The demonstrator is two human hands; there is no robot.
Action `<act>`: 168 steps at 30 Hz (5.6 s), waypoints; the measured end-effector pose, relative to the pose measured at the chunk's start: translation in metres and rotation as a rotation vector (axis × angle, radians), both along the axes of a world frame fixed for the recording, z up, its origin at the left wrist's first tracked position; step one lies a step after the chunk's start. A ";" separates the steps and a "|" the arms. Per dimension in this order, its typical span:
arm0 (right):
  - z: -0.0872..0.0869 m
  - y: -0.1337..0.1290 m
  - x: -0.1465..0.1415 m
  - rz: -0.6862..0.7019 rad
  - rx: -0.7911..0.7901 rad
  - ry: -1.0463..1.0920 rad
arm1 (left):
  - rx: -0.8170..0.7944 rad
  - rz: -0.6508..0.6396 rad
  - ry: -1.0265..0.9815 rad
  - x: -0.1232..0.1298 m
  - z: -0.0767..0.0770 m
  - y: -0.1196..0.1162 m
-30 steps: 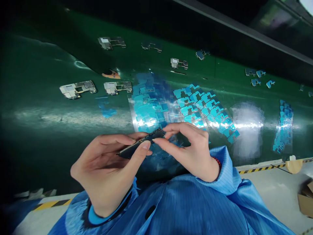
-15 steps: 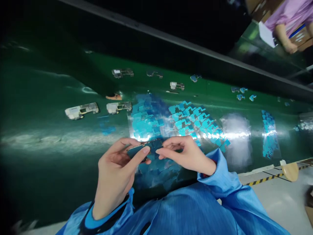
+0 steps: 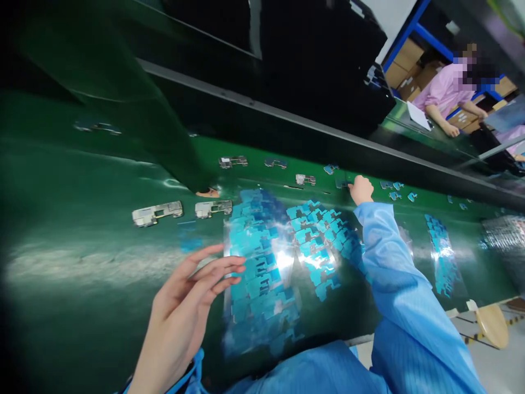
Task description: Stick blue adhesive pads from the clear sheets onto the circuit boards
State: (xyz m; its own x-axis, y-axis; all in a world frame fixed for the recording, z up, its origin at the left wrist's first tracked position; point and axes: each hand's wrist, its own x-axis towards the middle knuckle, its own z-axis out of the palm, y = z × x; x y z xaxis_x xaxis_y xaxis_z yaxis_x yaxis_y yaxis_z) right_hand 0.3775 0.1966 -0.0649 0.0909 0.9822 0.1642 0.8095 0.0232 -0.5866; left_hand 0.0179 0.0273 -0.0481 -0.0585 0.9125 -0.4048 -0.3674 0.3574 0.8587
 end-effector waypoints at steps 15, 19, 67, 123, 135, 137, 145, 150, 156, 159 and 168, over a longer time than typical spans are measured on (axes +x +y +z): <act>-0.003 0.021 -0.082 0.180 -0.138 -0.065 | 0.085 -0.024 0.176 0.002 -0.008 -0.005; 0.023 -0.056 -0.131 0.441 -0.170 0.181 | 0.110 -0.070 0.215 0.016 -0.012 -0.005; -0.001 -0.183 -0.171 0.602 0.281 0.183 | 0.082 -0.493 0.152 -0.002 -0.015 -0.003; 0.024 -0.181 -0.162 0.191 -0.315 0.874 | 0.019 -0.285 0.315 -0.001 0.013 -0.024; 0.033 -0.179 -0.157 0.061 0.130 0.392 | -0.111 -0.150 0.071 -0.002 -0.012 -0.010; 0.037 -0.179 -0.154 0.045 0.070 0.489 | -0.116 -0.142 0.088 0.000 -0.009 -0.012; 0.047 -0.174 -0.156 0.179 -0.097 0.656 | -0.010 -0.190 0.127 0.001 0.019 -0.020; 0.058 -0.169 -0.159 0.245 -0.144 0.635 | -0.026 -0.296 0.100 -0.004 0.034 -0.020; 0.067 -0.166 -0.160 0.254 -0.209 0.642 | -0.057 -0.236 0.087 -0.002 0.046 -0.025; 0.068 -0.166 -0.159 0.246 -0.208 0.634 | -0.041 -0.212 0.090 -0.001 0.051 -0.027; 0.075 -0.165 -0.157 0.289 -0.202 0.575 | -0.056 -0.257 0.253 -0.005 0.060 -0.026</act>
